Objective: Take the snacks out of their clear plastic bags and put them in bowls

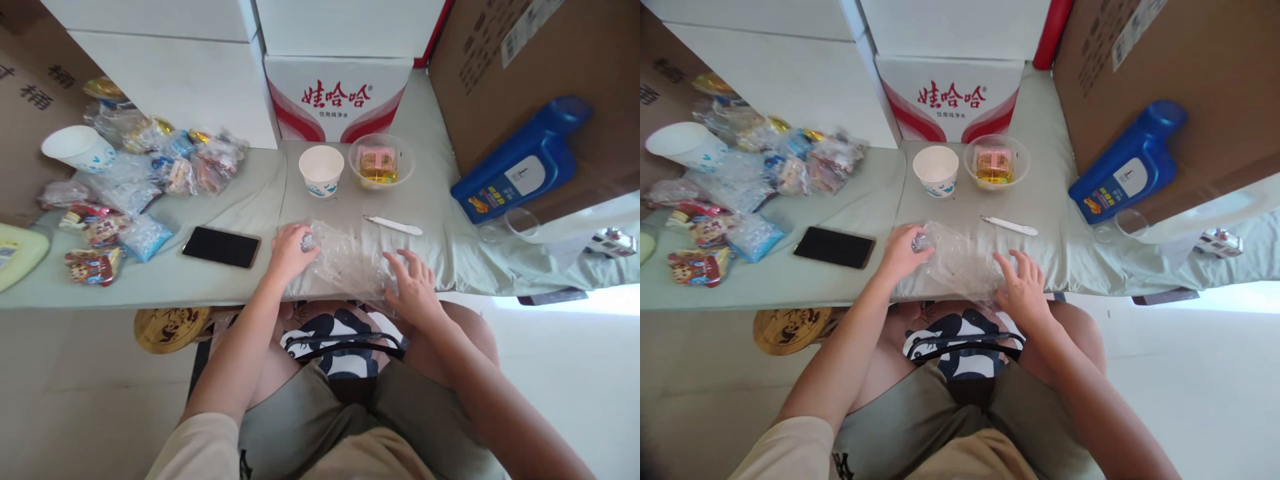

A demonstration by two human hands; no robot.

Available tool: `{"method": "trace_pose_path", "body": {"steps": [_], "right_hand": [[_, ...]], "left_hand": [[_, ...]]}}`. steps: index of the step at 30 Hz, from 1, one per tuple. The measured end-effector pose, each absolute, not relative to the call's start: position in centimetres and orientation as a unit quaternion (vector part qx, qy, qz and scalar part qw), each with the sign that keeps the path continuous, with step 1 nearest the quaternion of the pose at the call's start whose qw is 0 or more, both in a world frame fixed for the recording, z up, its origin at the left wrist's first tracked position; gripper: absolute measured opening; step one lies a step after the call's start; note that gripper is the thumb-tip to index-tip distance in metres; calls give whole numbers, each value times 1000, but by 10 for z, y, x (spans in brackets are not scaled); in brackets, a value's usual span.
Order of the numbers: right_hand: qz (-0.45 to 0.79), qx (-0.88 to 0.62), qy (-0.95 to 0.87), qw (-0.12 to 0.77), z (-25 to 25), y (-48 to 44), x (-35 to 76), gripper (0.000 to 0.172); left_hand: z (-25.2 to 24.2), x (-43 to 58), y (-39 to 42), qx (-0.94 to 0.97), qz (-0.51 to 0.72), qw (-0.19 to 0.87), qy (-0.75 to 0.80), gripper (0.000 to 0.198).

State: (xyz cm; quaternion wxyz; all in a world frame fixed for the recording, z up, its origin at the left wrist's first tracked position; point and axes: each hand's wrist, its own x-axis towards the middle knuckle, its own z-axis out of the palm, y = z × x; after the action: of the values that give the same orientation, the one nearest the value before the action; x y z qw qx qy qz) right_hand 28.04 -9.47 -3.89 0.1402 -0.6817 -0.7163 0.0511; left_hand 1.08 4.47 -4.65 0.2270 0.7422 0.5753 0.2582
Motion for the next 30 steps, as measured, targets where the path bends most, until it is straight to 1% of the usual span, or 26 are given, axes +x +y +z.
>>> {"method": "trace_pose_path", "body": {"steps": [2, 5, 8, 9, 10, 11, 12, 13, 14, 15, 16, 18, 20, 21, 23, 25, 27, 30], "right_hand": [[110, -645, -743, 143, -37, -94, 279, 76], [181, -628, -729, 206, -34, -74, 272, 79], [234, -623, -703, 251, -33, -39, 261, 82], [257, -617, -699, 254, -33, -27, 257, 77], [288, -608, -696, 252, -33, -17, 253, 64], [326, -598, -687, 252, -33, -9, 250, 47], [373, -588, -670, 258, -33, -3, 248, 31], [422, -581, -640, 273, -32, 1, 246, 21], [466, -577, -600, 299, -32, 3, 245, 19], [501, -577, -552, 333, -31, 4, 243, 21], [524, -578, -504, 370, -30, 5, 241, 24], [549, -576, -432, 425, -28, 6, 238, 31], [574, -564, -404, 435, -27, 7, 235, 36], [586, -559, -404, 426, -27, 8, 235, 39], [601, -551, -419, 399, -26, 8, 236, 43], [603, -545, -436, 386, -26, 7, 240, 46], [589, -538, -445, 407, -25, 6, 245, 44], [549, -529, -440, 475, -24, 3, 253, 31]], "left_hand": [[-50, 16, 46, 761, 261, 265, 531, 35], [-49, 22, 47, 755, 273, 338, 490, 38], [-44, 24, 46, 735, 301, 419, 440, 34], [-41, 23, 46, 726, 315, 443, 422, 32], [-40, 22, 46, 713, 335, 463, 406, 32], [-38, 21, 47, 697, 360, 478, 396, 37], [-37, 20, 48, 675, 388, 488, 394, 48], [-36, 19, 48, 648, 415, 499, 399, 61], [-35, 19, 49, 616, 436, 515, 406, 74], [-35, 20, 48, 581, 446, 543, 411, 82], [-35, 23, 47, 543, 441, 585, 410, 84], [-34, 31, 44, 475, 385, 691, 387, 76], [-33, 41, 41, 432, 311, 760, 373, 62], [-33, 45, 41, 425, 287, 768, 384, 54], [-31, 50, 43, 430, 276, 746, 427, 41], [-29, 52, 47, 445, 290, 715, 454, 36], [-26, 53, 51, 453, 304, 709, 447, 39], [-22, 53, 52, 433, 332, 730, 412, 39]]}}
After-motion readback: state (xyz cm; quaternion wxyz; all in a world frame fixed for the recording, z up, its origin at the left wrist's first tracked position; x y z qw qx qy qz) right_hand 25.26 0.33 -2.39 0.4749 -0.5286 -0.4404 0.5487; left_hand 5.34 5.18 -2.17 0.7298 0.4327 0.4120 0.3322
